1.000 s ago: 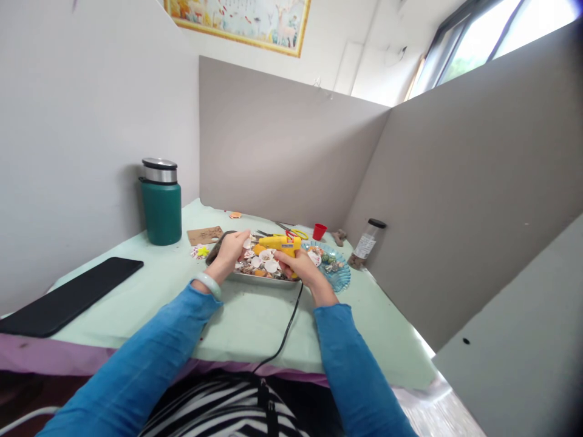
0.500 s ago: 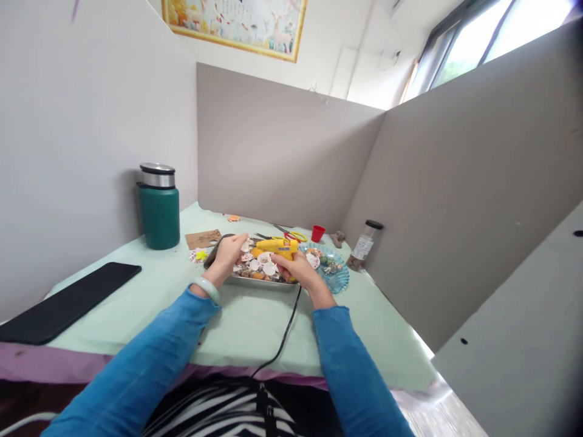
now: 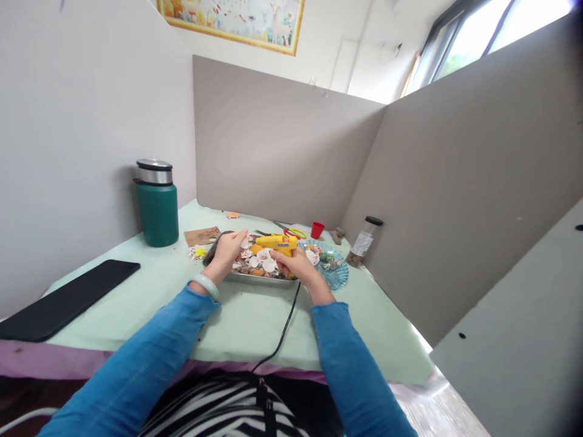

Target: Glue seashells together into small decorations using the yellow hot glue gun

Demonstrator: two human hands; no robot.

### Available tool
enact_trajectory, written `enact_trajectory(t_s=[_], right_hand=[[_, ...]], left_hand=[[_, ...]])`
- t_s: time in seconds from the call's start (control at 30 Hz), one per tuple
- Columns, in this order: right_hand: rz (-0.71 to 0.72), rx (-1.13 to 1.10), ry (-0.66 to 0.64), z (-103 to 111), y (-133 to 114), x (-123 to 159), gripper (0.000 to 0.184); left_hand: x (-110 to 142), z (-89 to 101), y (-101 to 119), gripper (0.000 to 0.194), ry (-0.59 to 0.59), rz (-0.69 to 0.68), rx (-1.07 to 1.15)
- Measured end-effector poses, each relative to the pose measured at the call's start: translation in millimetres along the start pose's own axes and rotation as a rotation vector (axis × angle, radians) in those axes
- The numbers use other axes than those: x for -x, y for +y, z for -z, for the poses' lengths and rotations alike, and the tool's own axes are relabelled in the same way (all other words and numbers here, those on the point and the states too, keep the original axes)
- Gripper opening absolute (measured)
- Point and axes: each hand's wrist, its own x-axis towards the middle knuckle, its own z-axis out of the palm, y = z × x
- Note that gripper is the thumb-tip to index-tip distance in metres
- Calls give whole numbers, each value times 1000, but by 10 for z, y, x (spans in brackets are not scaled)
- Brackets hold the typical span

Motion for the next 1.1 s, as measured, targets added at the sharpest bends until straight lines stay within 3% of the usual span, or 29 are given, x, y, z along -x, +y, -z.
enact_trajectory(t_s=[0.23,0.57,0.87,1.1], right_hand=[[-12,-13,35,-17,-19,14,37],[-6,-36,48,-33,-43,37,36],[21,11,-40,-16,-20,39,39],[-9,-30,31,-17,10,2,37]], left_hand=[[-26,-14,-21,36,1,19,35],[-42,-34,-71,39,-178,88,198],[-31,-18,-43,43,-125,98,251],[-51,-24,-61,45,-165,130,263]])
